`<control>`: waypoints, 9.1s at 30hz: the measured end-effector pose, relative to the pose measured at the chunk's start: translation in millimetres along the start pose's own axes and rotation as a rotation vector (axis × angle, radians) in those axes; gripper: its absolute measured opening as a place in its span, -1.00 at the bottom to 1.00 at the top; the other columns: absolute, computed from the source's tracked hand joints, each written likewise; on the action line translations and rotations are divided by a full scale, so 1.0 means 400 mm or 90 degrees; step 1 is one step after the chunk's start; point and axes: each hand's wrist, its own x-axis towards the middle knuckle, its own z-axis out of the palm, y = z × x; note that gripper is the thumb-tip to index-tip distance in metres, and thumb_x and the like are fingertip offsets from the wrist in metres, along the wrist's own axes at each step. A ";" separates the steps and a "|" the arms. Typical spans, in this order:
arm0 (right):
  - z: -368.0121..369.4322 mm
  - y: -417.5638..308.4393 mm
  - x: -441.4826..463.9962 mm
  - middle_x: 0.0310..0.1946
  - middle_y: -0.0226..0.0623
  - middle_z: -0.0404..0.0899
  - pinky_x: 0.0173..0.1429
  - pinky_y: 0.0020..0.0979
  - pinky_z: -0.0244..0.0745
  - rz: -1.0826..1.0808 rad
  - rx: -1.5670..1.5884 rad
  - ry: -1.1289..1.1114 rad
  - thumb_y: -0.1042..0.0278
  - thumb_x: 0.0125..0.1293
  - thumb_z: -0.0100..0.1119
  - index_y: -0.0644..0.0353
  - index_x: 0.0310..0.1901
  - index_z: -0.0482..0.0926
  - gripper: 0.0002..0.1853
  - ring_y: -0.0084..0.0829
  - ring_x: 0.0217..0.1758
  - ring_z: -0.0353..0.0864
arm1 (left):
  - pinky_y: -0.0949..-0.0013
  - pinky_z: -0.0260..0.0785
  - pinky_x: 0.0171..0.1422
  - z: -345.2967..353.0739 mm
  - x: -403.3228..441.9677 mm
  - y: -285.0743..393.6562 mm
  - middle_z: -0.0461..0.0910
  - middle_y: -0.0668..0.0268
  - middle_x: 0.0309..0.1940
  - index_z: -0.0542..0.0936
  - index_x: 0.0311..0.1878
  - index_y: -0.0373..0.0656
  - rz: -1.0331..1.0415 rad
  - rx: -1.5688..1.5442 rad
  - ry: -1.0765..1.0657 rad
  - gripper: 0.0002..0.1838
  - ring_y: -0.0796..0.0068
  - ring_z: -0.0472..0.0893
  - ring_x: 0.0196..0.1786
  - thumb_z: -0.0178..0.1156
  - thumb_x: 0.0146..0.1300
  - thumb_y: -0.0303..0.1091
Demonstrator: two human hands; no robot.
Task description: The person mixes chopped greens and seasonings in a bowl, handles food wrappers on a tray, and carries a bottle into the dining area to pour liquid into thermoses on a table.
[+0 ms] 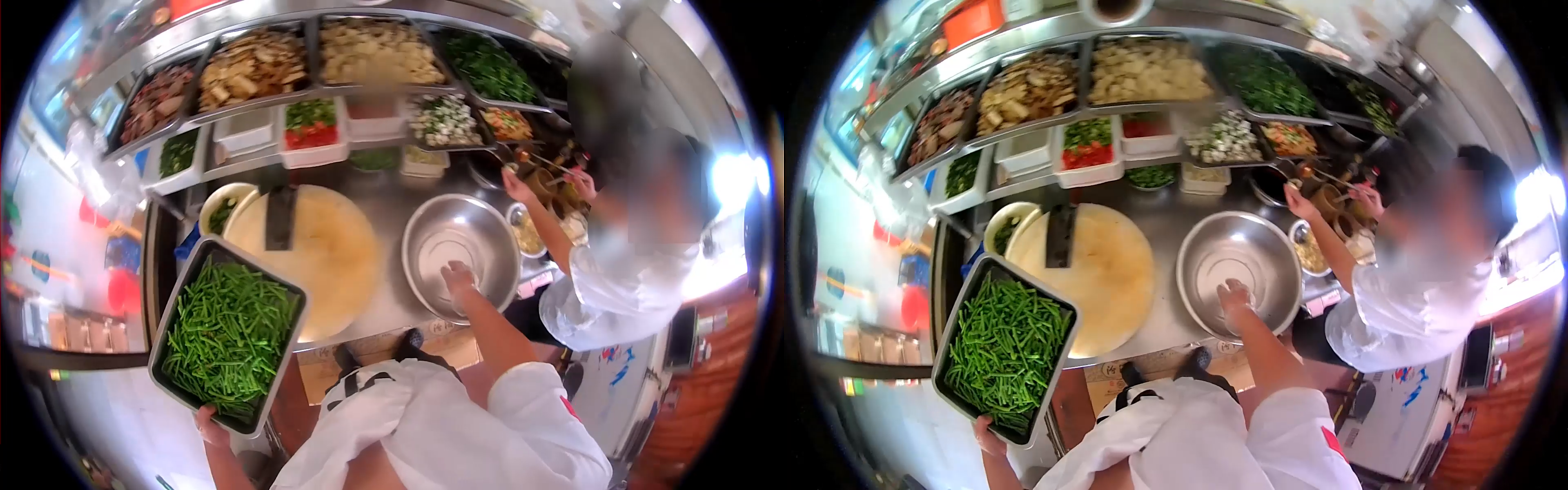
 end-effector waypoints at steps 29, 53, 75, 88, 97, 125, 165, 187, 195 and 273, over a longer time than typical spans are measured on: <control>0.005 0.295 0.084 0.58 -0.16 0.28 0.56 0.06 0.30 0.483 1.266 -0.250 -0.38 0.47 0.09 0.03 0.57 0.29 -0.16 -0.08 0.55 0.31 | -0.06 0.51 0.15 1.659 -0.190 -0.040 0.70 -0.16 -0.08 0.57 0.11 -0.24 0.563 1.153 -0.337 -0.59 -0.24 0.67 0.01 0.21 0.20 -0.30; -0.120 0.331 0.017 0.12 -0.02 0.69 0.20 -0.15 0.49 0.362 0.623 -0.064 -0.15 0.34 0.31 0.16 0.35 0.57 -0.32 -0.11 0.16 0.65 | 0.01 0.48 -0.02 1.174 -0.144 -0.191 0.62 0.02 -0.07 0.60 -0.18 -0.29 0.907 0.719 -0.033 -0.80 -0.11 0.62 -0.08 0.18 0.10 -0.63; -0.131 0.066 0.029 0.63 0.34 -0.05 0.63 -0.14 0.26 0.009 0.120 -0.274 -0.14 0.24 0.42 0.02 0.67 0.01 0.09 0.09 0.65 0.19 | 0.05 0.46 0.06 0.943 0.007 -0.210 0.55 -0.05 -0.01 0.58 0.08 -0.34 0.761 0.616 -0.053 -0.66 -0.11 0.58 -0.07 0.20 0.22 -0.57; -0.229 -0.042 -0.106 0.24 -0.04 0.66 0.38 -0.20 0.55 0.190 0.256 -0.139 -0.14 0.34 0.31 0.00 0.39 0.57 -0.34 -0.12 0.28 0.66 | 0.06 0.46 0.39 0.471 0.296 -0.300 0.63 0.08 0.14 0.54 0.20 -0.29 -0.141 -0.083 0.123 -0.48 0.07 0.62 0.18 0.23 0.11 -0.42; -0.113 -0.063 -0.127 0.15 -0.20 0.73 0.34 -0.34 0.50 0.097 0.515 0.028 -0.12 0.43 0.30 0.10 0.37 0.58 -0.38 -0.38 0.22 0.68 | 0.13 0.51 0.26 0.440 0.188 -0.420 0.64 0.15 0.04 0.57 0.15 -0.29 -0.197 -0.200 0.177 -0.58 0.16 0.63 0.10 0.28 0.23 -0.36; -0.418 1.037 0.277 -0.65 -0.57 0.30 -0.61 -0.52 0.09 0.689 1.242 0.141 -0.22 0.19 0.57 -0.13 -0.32 0.41 -0.49 -0.60 -0.70 0.22 | 0.36 0.39 -0.17 1.197 -0.045 -0.792 0.59 0.50 -0.23 0.53 0.04 0.09 -0.269 0.276 0.007 -0.66 0.57 0.52 -0.27 0.35 0.25 -0.48; -0.634 0.924 0.233 -0.28 -0.09 0.68 -0.18 -0.09 0.60 -0.426 0.078 0.210 0.57 0.20 0.24 0.20 -0.08 0.66 -0.76 0.02 -0.25 0.69 | 0.17 0.46 0.28 1.144 -0.175 -0.706 0.54 0.21 0.26 0.47 0.31 -0.21 -0.156 0.391 -0.106 -0.45 0.34 0.54 0.24 0.38 0.34 -0.23; -0.633 0.851 0.255 -0.38 -0.31 0.72 -0.26 -0.43 0.59 0.125 0.653 0.308 0.23 0.56 0.21 0.31 -0.04 0.68 -0.73 -0.53 -0.38 0.67 | 0.24 0.48 -0.01 1.425 -0.184 -0.644 0.67 0.37 0.00 0.56 0.21 -0.02 -0.198 0.350 -0.103 -0.60 0.41 0.63 -0.02 0.28 0.30 -0.40; -0.725 0.583 0.005 -0.44 -0.10 0.59 -0.32 -0.17 0.65 -0.462 0.125 0.232 0.41 0.40 0.19 0.17 -0.07 0.58 -0.88 -0.08 -0.35 0.69 | 0.23 0.48 -0.05 1.446 -0.159 -0.609 0.69 0.34 -0.05 0.60 0.11 -0.07 -0.176 0.385 -0.138 -0.66 0.39 0.65 -0.05 0.27 0.26 -0.43; -0.587 0.836 0.173 -0.26 -0.02 0.65 -0.31 -0.04 0.61 -0.410 0.103 0.342 0.53 0.36 0.23 0.18 0.01 0.58 -0.79 0.07 -0.31 0.68 | 0.16 0.59 -0.03 1.394 -0.097 -0.664 0.67 0.30 -0.03 0.53 0.14 -0.08 -0.235 0.282 -0.128 -0.65 0.36 0.66 -0.02 0.29 0.30 -0.44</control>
